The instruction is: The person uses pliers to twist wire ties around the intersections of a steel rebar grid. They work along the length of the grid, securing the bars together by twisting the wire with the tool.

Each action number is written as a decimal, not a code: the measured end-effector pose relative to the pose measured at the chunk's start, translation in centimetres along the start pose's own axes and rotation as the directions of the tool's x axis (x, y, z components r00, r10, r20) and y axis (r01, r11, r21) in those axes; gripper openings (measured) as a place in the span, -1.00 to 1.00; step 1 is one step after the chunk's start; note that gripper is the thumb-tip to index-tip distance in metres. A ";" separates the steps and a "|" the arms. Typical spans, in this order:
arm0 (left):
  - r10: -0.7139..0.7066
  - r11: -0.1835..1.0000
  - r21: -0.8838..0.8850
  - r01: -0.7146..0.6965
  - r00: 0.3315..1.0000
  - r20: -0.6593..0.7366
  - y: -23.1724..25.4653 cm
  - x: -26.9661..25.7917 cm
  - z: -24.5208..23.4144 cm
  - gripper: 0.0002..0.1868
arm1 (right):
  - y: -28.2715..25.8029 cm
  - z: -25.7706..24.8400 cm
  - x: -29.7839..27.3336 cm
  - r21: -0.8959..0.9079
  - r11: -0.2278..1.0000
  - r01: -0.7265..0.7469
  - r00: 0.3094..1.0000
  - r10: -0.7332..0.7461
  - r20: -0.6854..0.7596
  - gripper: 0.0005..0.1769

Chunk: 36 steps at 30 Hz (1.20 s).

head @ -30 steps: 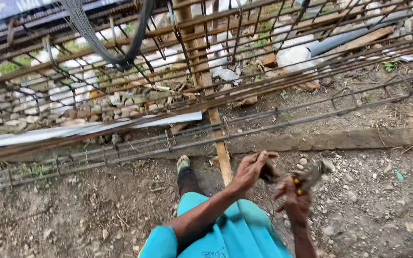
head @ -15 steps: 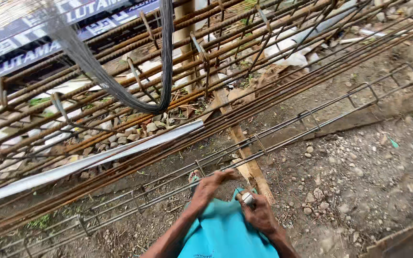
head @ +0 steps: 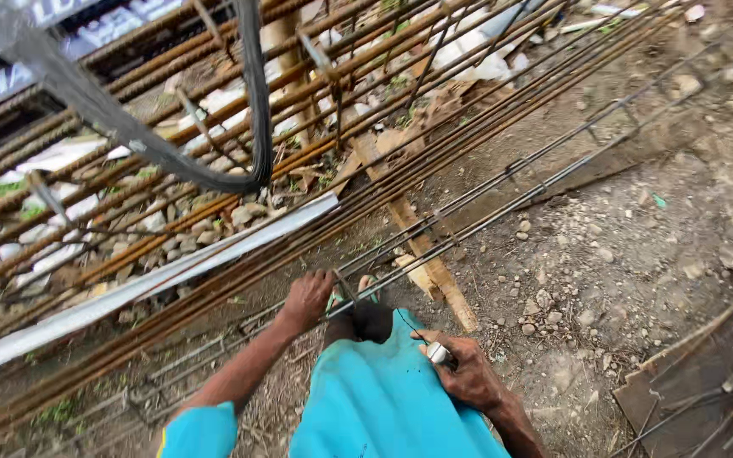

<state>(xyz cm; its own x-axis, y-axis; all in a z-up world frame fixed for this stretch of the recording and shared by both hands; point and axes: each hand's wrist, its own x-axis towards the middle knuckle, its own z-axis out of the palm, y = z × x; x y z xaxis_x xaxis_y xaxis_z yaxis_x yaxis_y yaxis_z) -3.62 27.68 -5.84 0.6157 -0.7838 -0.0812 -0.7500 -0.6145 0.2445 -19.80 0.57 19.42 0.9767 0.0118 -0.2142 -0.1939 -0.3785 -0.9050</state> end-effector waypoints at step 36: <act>-0.320 0.782 -0.324 0.532 0.789 0.525 2.1 2.9 -9.8 0.08 | 4.5 4.1 9.6 -0.561 0.772 -0.298 0.807 0.518 0.285 -0.48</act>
<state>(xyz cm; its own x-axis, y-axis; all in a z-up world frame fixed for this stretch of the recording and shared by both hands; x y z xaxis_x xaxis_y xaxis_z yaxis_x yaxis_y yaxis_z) -1.07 24.97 3.89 0.5988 -0.4691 -0.6491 -0.1804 -0.8687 0.4613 -11.63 2.74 11.78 0.6613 0.0768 -0.7462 -0.3890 -0.8154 -0.4288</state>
